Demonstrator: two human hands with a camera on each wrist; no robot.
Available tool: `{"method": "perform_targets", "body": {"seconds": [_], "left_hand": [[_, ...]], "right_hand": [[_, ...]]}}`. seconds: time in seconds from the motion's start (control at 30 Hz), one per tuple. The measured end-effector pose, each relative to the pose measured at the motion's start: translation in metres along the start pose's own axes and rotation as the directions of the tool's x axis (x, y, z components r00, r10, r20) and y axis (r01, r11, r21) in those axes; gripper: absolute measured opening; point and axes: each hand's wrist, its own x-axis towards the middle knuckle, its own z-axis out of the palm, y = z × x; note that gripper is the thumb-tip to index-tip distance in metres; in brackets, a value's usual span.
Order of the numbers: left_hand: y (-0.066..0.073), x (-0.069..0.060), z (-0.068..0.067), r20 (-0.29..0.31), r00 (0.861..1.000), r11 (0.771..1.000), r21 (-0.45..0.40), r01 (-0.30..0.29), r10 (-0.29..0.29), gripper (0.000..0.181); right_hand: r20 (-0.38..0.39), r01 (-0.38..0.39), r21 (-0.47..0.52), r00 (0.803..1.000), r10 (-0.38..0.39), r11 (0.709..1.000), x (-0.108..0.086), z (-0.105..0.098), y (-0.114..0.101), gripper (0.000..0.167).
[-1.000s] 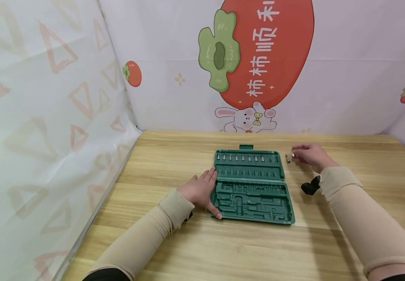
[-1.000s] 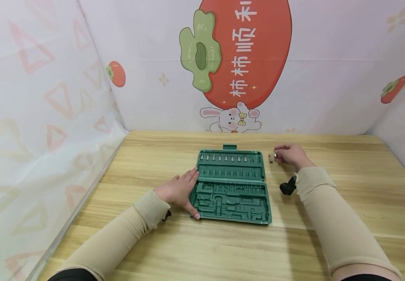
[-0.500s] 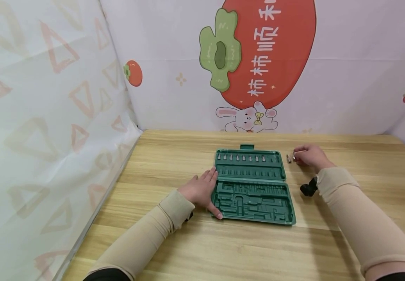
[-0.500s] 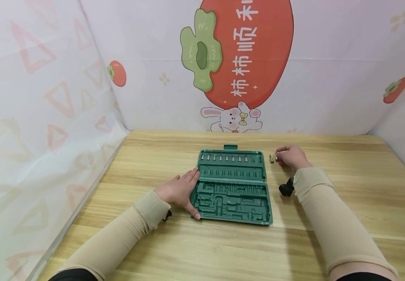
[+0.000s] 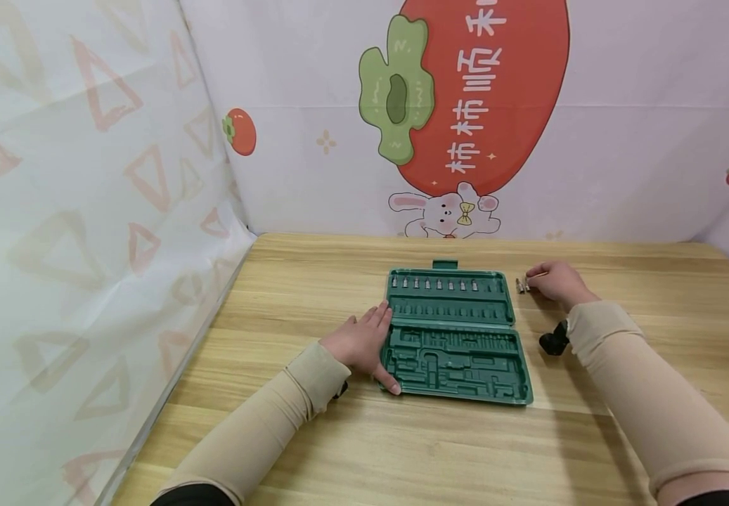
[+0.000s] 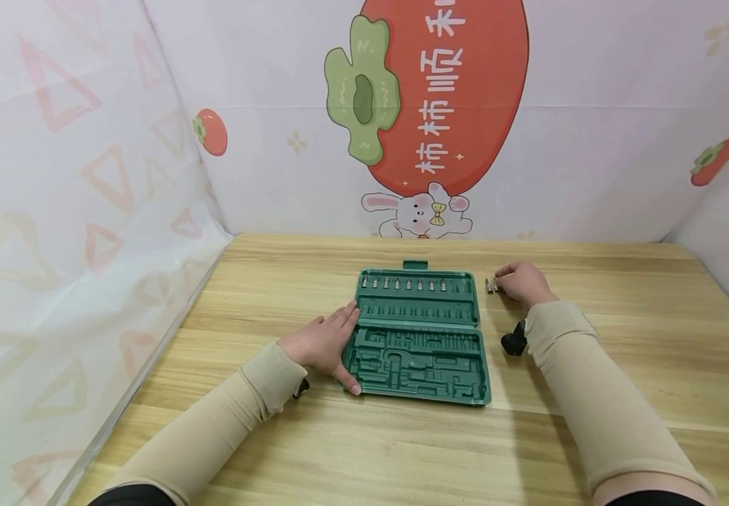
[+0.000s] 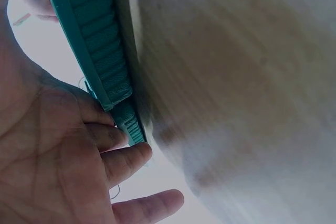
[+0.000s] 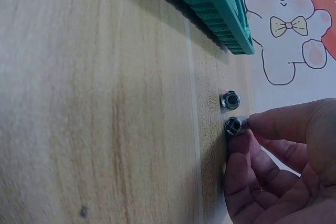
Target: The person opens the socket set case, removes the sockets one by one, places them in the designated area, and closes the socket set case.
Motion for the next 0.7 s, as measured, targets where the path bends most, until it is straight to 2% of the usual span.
{"method": "perform_targets", "body": {"seconds": [0.7], "left_hand": [[-0.0010, -0.0011, 0.0010, -0.008, 1.000, 1.000, -0.019, -0.008, 0.008, 0.145]], "right_hand": [[0.054, 0.006, -0.101, 0.999, -0.001, 0.995, 0.0042, 0.0002, -0.0009, 0.037]]}}
